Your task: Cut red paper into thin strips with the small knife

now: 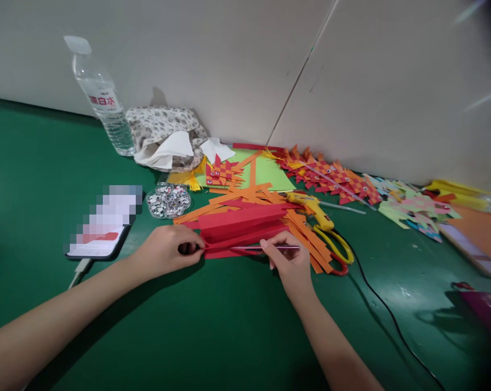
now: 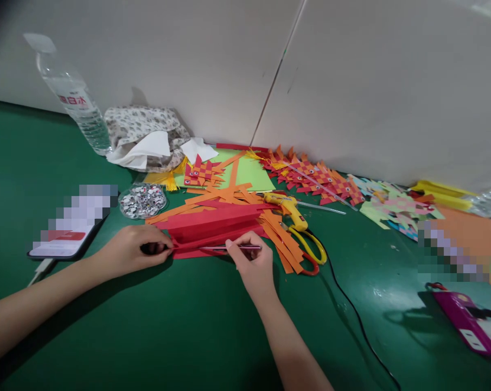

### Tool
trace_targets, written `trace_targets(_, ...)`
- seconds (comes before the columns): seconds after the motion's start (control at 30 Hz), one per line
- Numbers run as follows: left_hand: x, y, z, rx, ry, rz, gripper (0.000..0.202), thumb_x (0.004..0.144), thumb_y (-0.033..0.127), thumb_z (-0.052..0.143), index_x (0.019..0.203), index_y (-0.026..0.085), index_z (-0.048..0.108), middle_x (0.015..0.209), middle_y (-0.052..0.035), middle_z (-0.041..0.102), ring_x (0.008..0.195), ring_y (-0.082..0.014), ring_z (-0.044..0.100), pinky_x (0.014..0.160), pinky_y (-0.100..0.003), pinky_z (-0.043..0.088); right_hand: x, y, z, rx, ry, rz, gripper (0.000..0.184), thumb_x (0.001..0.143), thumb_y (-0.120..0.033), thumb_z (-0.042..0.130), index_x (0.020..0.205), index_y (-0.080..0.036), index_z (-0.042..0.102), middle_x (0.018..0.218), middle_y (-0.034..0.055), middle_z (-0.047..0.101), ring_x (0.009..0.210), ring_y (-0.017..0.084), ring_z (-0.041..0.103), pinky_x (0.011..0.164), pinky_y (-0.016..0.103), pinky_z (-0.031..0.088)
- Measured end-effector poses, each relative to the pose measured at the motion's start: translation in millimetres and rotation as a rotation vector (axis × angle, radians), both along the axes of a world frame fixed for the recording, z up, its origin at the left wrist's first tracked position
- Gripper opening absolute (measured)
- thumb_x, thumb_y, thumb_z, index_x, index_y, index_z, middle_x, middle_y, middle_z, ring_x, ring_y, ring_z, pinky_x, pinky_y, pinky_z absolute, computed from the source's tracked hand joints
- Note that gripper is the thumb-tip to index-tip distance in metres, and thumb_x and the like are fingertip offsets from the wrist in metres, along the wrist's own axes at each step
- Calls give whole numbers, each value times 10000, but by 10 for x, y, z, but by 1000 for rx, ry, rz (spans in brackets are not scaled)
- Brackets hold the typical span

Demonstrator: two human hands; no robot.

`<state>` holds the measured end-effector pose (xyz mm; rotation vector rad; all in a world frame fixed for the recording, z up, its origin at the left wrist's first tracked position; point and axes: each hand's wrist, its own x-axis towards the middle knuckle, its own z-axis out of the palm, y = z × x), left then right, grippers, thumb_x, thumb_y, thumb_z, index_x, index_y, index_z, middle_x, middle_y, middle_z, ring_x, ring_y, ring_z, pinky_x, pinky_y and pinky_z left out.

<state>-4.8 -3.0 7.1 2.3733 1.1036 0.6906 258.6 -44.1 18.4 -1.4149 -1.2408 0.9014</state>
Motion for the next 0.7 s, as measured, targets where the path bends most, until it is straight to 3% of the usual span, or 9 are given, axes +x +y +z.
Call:
trace_targets(0.17, 4, -14, -5, -22, 0, 15, 158, 774, 227, 583, 809, 207, 737, 700, 13, 722, 585, -103, 635, 557, -190, 455, 128, 38, -58, 54, 11, -53, 257, 758, -327, 717, 619, -202, 541, 431, -72, 450, 375, 87, 408, 404, 224, 303)
trace_targets(0.3, 8, -18, 18, -24, 3, 9, 167, 784, 236, 571, 800, 201, 733, 697, 7, 722, 579, -103, 632, 553, -190, 453, 119, 30, -54, 77, 73, -14, 261, 741, -334, 733, 613, -204, 547, 459, -65, 482, 376, 83, 422, 409, 227, 320)
trace_targets(0.47, 0, -8, 19, -29, 22, 0, 166, 781, 223, 571, 809, 210, 735, 717, 13, 730, 593, -105, 642, 562, -194, 451, -74, -14, 23, -45, 16, 131, 285, 768, -421, 714, 641, -206, 576, 478, -36, 532, 420, 114, 505, 448, 243, 403)
trace_targets(0.7, -4, -4, 6, -42, 20, 0, 161, 785, 217, 577, 821, 211, 734, 737, 17, 735, 602, -104, 642, 567, -194, 452, -239, -33, 70, -146, 27, 159, 287, 745, -452, 733, 673, -206, 605, 513, -30, 567, 483, 125, 560, 484, 230, 441)
